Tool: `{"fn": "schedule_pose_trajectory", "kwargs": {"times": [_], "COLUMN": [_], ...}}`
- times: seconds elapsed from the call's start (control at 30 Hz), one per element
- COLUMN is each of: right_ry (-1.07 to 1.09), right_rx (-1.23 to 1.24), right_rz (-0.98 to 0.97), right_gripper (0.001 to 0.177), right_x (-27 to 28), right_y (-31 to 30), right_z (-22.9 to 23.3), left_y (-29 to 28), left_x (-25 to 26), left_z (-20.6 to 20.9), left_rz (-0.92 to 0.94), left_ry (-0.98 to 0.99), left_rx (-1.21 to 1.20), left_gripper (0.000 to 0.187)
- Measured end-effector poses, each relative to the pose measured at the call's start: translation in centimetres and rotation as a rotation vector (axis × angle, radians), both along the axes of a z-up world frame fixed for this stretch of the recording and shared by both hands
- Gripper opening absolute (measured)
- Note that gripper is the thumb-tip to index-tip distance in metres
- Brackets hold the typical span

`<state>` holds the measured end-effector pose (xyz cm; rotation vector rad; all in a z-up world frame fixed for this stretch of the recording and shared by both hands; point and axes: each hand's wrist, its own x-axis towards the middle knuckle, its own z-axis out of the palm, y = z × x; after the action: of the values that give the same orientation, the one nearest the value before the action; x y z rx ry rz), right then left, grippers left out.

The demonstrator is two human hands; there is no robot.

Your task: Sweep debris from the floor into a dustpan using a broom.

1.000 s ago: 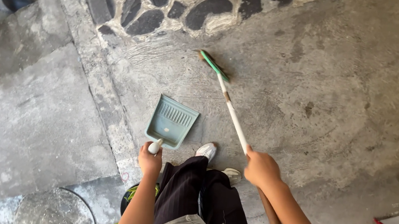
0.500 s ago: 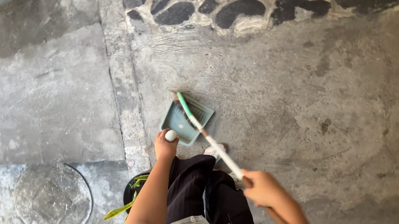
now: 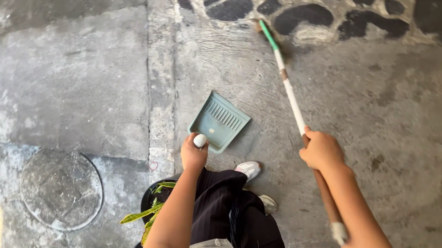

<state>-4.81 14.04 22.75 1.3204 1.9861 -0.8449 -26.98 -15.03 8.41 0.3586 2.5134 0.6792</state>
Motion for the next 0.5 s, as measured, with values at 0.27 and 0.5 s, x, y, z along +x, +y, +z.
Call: {"fn": "schedule_pose_trajectory", "kwargs": {"times": [0.27, 0.5], "right_ry": [-0.080, -0.077], "right_rx": [-0.063, -0.255], "right_rz": [0.241, 0.347], "right_gripper": [0.033, 0.064], "right_x": [-2.0, -0.6], "right_y": [-6.8, -10.8], "right_z": [-3.1, 3.4], "left_y": [-2.3, -3.3], "left_x": [-0.4, -1.0], "left_z": [-4.2, -6.7], "left_rz": [0.096, 0.091], "left_ry": [0.054, 0.049], "left_rx": [0.064, 0.050], "left_gripper": [0.038, 0.039]}}
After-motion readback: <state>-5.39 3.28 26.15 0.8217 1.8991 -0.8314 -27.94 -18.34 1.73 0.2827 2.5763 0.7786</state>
